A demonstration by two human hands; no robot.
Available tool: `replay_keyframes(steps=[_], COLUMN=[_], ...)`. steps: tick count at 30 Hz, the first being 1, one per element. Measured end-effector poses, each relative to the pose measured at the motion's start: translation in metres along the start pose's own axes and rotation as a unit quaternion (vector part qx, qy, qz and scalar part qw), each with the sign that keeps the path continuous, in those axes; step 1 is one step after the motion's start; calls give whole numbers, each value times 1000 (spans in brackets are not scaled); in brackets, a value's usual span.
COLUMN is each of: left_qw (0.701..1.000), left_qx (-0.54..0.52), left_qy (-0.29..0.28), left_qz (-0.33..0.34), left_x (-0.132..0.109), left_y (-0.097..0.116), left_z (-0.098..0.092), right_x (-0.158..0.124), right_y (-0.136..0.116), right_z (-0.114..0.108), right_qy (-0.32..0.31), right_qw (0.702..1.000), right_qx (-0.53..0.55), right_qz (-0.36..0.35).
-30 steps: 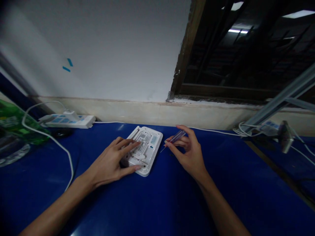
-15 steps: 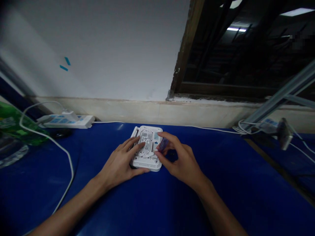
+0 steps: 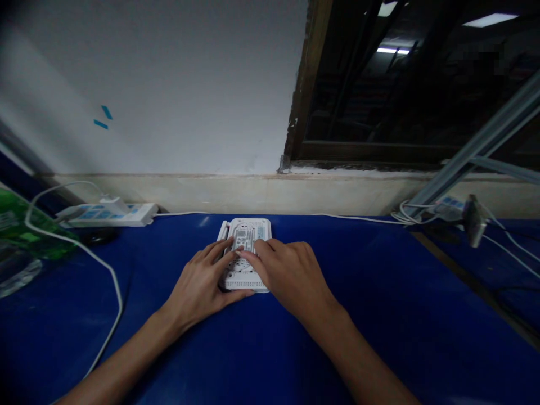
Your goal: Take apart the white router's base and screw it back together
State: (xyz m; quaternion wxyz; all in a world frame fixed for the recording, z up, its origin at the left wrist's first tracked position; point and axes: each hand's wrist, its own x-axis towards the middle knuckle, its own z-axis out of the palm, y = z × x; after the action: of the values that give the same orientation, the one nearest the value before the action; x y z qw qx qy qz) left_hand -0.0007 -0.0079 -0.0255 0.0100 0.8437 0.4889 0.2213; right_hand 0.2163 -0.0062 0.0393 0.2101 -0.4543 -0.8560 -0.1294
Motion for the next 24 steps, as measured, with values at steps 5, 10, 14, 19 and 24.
replay_keyframes(steps=[5,10,14,19,24], left_qw=[1000,1000,1000,1000,1000], left_qx=[6,6,-2,-13,-14], left_qy=[-5,-4,-9,-12,-14], left_qz=[2,10,10,15,23], left_x=[0,1,1,0,-1], left_y=[-1,0,-1,-4,-7], left_z=[-3,-3,-3,-4,-5], right_x=[1,-4,0,3,-1], right_y=[11,13,6,6,6], right_z=[-5,-21,-16,-4,-14], right_qy=[-69,-103,-80,-62,-96], right_qw=[984,969,977,973,964], right_qx=[160,221,197,221,246], right_qz=[-31,-22,-11,-4,-9])
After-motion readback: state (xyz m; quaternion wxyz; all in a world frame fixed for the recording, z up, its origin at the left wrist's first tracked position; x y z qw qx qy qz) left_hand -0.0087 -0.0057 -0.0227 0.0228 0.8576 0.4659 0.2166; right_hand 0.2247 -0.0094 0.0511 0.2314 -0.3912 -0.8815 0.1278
